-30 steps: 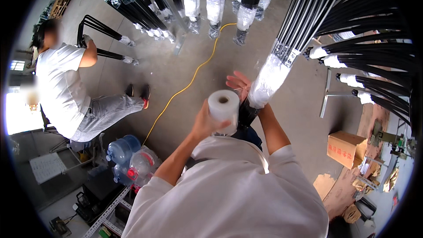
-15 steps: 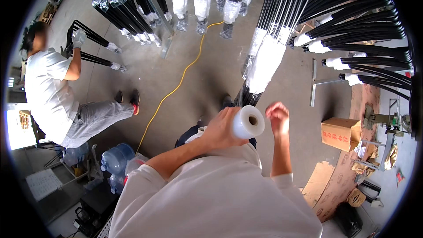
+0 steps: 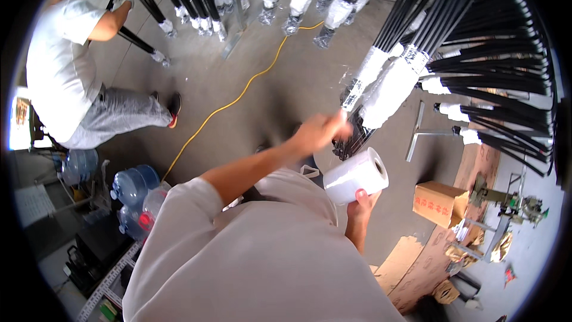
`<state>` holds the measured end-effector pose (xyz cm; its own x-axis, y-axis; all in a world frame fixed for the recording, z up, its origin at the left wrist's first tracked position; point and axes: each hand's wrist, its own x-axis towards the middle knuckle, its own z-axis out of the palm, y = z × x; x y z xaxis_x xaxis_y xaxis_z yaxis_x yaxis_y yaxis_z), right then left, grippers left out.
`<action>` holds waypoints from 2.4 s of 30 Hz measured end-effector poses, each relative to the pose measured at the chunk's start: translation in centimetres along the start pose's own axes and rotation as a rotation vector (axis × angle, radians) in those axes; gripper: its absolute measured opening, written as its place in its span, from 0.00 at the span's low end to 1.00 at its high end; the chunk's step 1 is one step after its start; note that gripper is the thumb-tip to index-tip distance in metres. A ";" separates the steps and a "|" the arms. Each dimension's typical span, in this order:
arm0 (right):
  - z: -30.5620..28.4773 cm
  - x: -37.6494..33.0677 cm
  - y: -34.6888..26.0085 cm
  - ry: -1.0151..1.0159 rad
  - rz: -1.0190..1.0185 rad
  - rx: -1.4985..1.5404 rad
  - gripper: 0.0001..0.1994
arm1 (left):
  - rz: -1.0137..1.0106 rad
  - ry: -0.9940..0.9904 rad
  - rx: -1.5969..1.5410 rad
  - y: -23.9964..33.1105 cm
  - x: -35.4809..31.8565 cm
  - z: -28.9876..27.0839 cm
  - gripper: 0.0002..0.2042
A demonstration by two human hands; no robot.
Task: The person wraps a roll of clear plastic film around the lower ends of a bundle of black metal poles. They rotate the film roll around the poles to secure the wrapping, then move to the next bundle and repeat the process.
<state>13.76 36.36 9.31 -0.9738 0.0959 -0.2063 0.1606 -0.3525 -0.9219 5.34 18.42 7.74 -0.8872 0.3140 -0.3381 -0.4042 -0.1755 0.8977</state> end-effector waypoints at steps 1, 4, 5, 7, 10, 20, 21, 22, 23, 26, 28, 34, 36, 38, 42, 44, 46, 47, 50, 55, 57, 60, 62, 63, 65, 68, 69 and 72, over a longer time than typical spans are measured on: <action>-0.2 -0.1 0.2 -0.007 -0.026 -0.053 0.43 | 0.301 0.034 0.164 0.9 1.5 -0.4 0.24; -0.2 -0.5 0.6 -0.024 -0.067 -0.156 0.41 | 0.409 0.015 0.140 -1.6 6.5 0.5 0.25; -1.0 -0.4 0.2 -0.043 -0.080 -0.167 0.40 | 0.429 -0.087 0.083 -1.4 7.0 0.4 0.27; -4.9 0.4 -0.9 -0.067 -0.113 -0.180 0.37 | 0.270 -0.119 0.190 -1.6 7.4 -0.6 0.30; -10.6 4.5 -0.4 0.049 -0.123 -0.180 0.27 | 0.221 -0.170 0.250 -1.2 6.0 -1.7 0.31; 0.5 9.2 21.5 -0.200 0.540 0.363 0.16 | 0.360 -0.066 0.735 -3.4 0.8 -2.8 0.31; 0.9 9.0 22.4 -0.217 0.551 0.378 0.17 | 0.486 0.009 1.019 -2.9 -0.3 -3.7 0.31; 1.1 8.9 23.1 -0.230 0.555 0.392 0.18 | 0.560 0.092 1.150 -2.4 -1.6 -4.2 0.32; 1.6 8.9 23.6 -0.252 0.564 0.401 0.19 | 0.628 0.188 1.278 -2.0 -3.7 -4.5 0.34; 2.5 8.7 24.5 -0.304 0.582 0.421 0.23 | 0.343 0.566 1.130 -4.0 -8.0 -7.5 0.37; 2.0 8.4 24.8 -0.325 0.578 0.425 0.25 | 0.197 0.485 0.614 -6.0 -9.4 -8.7 0.39; 1.7 7.6 23.4 -0.558 0.575 0.417 0.31 | 0.177 0.245 0.012 -8.9 -10.8 -9.1 0.42; 2.1 7.2 22.5 -0.711 0.537 0.410 0.34 | 0.173 0.292 0.075 -9.7 -11.6 -9.2 0.42; 3.7 8.0 21.6 -0.944 0.465 0.412 0.36 | 0.117 0.288 0.145 -8.7 -12.6 -9.1 0.42; 8.6 7.0 18.3 -1.125 0.248 0.415 0.35 | 0.117 0.310 0.282 -8.3 -16.1 -8.0 0.41; 6.6 7.2 19.1 -0.904 0.409 0.394 0.27 | 0.051 0.260 0.346 -7.5 -17.5 -6.0 0.41; 4.0 7.0 20.1 -0.555 0.586 0.486 0.18 | 0.030 0.180 0.447 -6.5 -18.0 -4.5 0.41; 3.3 6.0 18.9 -0.295 0.729 0.452 0.11 | 0.031 0.183 0.473 -6.2 -17.7 -4.2 0.40; -2.4 1.6 17.3 -0.324 0.471 0.194 0.12 | 0.045 0.212 0.531 -6.8 -17.5 -3.2 0.40; -0.4 -6.0 10.2 -0.570 0.234 -0.142 0.44 | 0.224 0.096 0.739 -7.9 -16.2 -1.7 0.40; 1.3 -7.0 10.4 -0.380 0.016 -0.221 0.47 | 0.214 -0.053 0.748 -7.5 -15.8 -1.5 0.40; 2.3 -7.4 9.4 -0.240 -0.130 -0.277 0.47 | 0.261 -0.339 0.811 -5.0 -13.9 -4.6 0.32; 2.3 -7.6 8.4 -0.215 -0.148 -0.318 0.46 | 0.072 -0.575 0.552 -4.0 -9.8 -7.6 0.25; 2.1 -7.9 8.1 -0.202 -0.145 -0.344 0.45 | 0.244 -0.509 0.308 -4.1 -7.7 -8.2 0.19; 1.6 -8.4 7.9 -0.163 -0.155 -0.374 0.45 | 0.418 -0.042 0.500 -4.2 -3.9 -6.2 0.28; 0.0 -8.2 7.2 -0.104 -0.148 -0.341 0.45 | 0.196 -0.107 0.320 -6.2 0.8 -3.7 0.32; -0.7 -8.0 5.9 -0.074 -0.113 -0.303 0.45 | 0.053 -0.260 0.275 -6.8 2.1 -3.9 0.29; -6.9 -5.8 3.7 -0.027 -0.181 -0.231 0.42 | 0.077 -0.147 0.235 -8.9 2.5 -2.9 0.25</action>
<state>21.08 40.95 4.84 -0.9934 0.1119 -0.0255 0.0131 -0.1105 -0.9938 6.05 18.02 -1.89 -0.8647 0.4429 -0.2370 -0.2589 0.0113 0.9658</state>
